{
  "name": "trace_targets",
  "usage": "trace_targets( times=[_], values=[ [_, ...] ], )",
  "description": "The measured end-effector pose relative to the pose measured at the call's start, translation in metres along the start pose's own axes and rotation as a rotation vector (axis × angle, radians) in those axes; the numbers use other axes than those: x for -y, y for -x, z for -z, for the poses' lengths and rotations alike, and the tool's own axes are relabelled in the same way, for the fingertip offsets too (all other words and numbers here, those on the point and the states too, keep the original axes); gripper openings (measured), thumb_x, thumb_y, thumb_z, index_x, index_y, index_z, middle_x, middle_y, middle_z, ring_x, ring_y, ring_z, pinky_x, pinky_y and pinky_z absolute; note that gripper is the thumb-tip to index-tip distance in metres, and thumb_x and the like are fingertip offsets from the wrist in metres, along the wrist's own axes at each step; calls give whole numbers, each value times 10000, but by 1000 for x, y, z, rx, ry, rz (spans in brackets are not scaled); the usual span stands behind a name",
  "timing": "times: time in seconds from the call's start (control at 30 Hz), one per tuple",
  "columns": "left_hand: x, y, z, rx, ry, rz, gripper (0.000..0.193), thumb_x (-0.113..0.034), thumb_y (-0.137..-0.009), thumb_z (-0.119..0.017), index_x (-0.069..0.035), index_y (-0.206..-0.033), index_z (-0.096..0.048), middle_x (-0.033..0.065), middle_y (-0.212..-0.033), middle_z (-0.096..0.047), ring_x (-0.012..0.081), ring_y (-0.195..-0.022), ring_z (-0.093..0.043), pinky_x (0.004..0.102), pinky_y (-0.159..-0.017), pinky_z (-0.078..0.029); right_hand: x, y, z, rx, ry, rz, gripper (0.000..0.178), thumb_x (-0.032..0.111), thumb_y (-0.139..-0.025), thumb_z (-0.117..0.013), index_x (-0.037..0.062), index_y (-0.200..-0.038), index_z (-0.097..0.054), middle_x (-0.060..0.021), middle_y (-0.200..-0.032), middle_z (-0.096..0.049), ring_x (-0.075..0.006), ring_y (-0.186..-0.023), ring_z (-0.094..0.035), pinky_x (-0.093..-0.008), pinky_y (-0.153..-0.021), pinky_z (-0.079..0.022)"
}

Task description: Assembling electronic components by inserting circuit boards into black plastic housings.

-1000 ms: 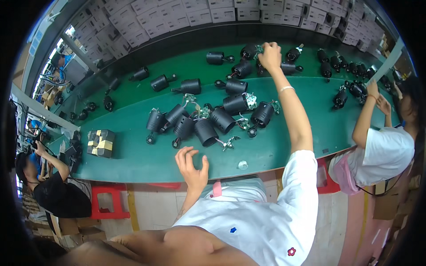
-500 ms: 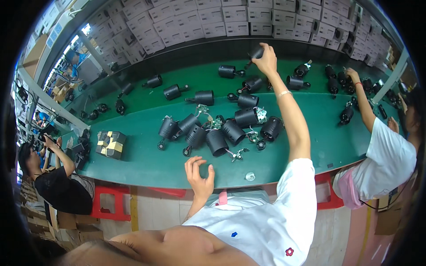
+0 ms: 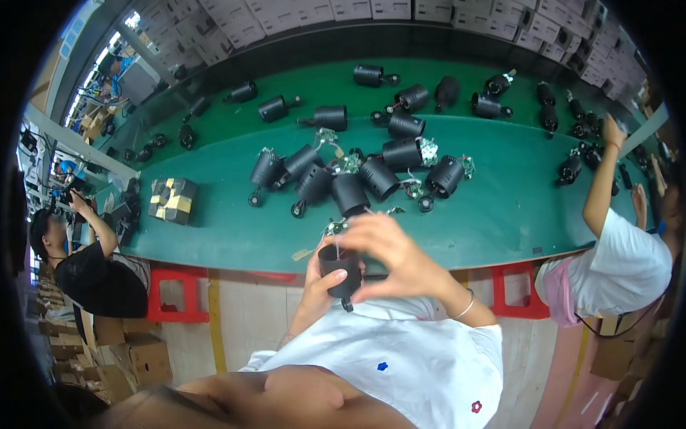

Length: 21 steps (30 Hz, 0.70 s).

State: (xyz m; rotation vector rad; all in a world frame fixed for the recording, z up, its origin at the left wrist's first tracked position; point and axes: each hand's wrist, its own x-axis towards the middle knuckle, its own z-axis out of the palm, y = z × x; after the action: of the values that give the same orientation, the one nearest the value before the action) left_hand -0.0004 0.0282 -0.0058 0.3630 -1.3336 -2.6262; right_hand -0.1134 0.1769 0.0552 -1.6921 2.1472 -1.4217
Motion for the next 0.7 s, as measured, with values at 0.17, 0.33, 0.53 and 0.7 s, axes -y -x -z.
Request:
trace_targets(
  times=[0.17,0.33,0.53,0.7],
  values=[
    [-1,2,6,368,64,70,637,-191,-664,-728,-36,-1222,-461,160,-1067,-596,249,-801,-611,343,-757,-500,-29,15,-9,-506,-567,-473,333,139,-840,-713,10,-1137,-634,-139,-1165,-623,-231,-1072,-593,-360,-932,-470],
    [-4,6,4,530,229,119,622,-178,-655,-726,-40,-1205,-471,161,-1042,-605,238,-813,-609,330,-749,-496,-28,25,-22,-252,-988,-464,228,11,-912,-579,-21,-1133,-630,-126,-1099,-625,-179,-981,-612,-275,-885,-483],
    [-12,10,5,619,207,191,626,-143,-621,-745,-42,-1186,-496,146,-1052,-607,239,-879,-594,333,-832,-468,-41,26,-33,-205,-995,-353,174,-30,-882,-600,-21,-1051,-639,-121,-974,-640,-155,-905,-611,-264,-835,-507],
    [-18,13,4,614,-138,129,633,-134,-604,-773,-44,-1174,-514,134,-1063,-605,242,-935,-583,341,-902,-437,-49,31,-35,-158,-1106,-455,191,-57,-818,-653,-8,-1001,-627,-100,-893,-636,-137,-760,-614,-246,-737,-521]
  ],
)
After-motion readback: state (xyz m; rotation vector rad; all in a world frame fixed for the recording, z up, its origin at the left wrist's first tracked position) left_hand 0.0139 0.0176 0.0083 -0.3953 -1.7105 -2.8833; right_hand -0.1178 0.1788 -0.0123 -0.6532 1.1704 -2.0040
